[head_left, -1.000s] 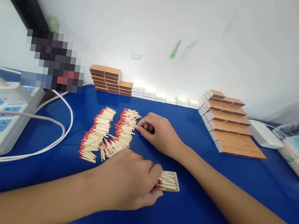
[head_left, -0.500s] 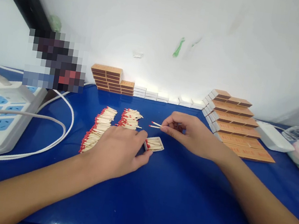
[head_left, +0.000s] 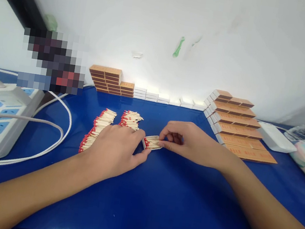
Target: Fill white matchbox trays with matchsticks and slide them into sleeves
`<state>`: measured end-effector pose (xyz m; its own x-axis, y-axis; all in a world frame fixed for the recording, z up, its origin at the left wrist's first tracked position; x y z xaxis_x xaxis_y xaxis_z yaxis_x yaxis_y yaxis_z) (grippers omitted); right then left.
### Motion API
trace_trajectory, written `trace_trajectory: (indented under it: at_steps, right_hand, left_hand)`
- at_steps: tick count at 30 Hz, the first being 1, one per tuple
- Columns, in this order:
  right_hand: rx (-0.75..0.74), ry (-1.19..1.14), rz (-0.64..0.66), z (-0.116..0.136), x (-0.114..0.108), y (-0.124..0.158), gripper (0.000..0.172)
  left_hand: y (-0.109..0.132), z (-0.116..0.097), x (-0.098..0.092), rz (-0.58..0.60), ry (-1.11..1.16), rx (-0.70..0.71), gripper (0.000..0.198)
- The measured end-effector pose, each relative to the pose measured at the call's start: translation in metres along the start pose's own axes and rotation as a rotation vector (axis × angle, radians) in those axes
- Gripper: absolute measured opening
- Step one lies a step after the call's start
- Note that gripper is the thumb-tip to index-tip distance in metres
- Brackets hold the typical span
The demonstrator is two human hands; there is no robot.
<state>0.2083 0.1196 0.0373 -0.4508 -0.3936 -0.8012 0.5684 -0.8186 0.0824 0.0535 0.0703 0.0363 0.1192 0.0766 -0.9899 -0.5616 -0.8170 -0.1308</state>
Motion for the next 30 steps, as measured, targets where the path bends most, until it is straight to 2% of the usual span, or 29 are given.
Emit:
trace_trajectory:
  at_steps: [15, 25, 27, 30]
  right_hand:
    - [-0.004, -0.04, -0.028, 0.002, 0.004, -0.001, 0.01]
    - [-0.067, 0.015, -0.024, 0.009, 0.004, 0.002, 0.012]
    - [-0.057, 0.0, -0.042, 0.008, 0.003, 0.001, 0.011]
    - [-0.025, -0.058, -0.136, 0.001, 0.0, -0.006, 0.012]
  left_hand:
    - [0.003, -0.003, 0.004, 0.049, -0.005, 0.004, 0.033]
    - [0.001, -0.003, 0.007, 0.06, -0.01, 0.019, 0.035]
    - [0.001, -0.004, 0.007, 0.061, -0.012, 0.023, 0.035]
    - [0.002, -0.011, 0.006, 0.074, -0.012, 0.069, 0.034]
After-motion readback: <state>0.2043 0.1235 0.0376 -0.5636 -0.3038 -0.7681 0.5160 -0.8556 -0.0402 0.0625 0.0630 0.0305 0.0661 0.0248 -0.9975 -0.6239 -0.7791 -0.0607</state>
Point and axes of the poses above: each hand's wrist, its own y-axis away from the middle knuckle, its own x-axis out of the palm, z = x × y, the point moved 8 cm from there along -y, towards the middle knuckle, and after that the axes turned 11 degrees about x, right-handed, at the moved point
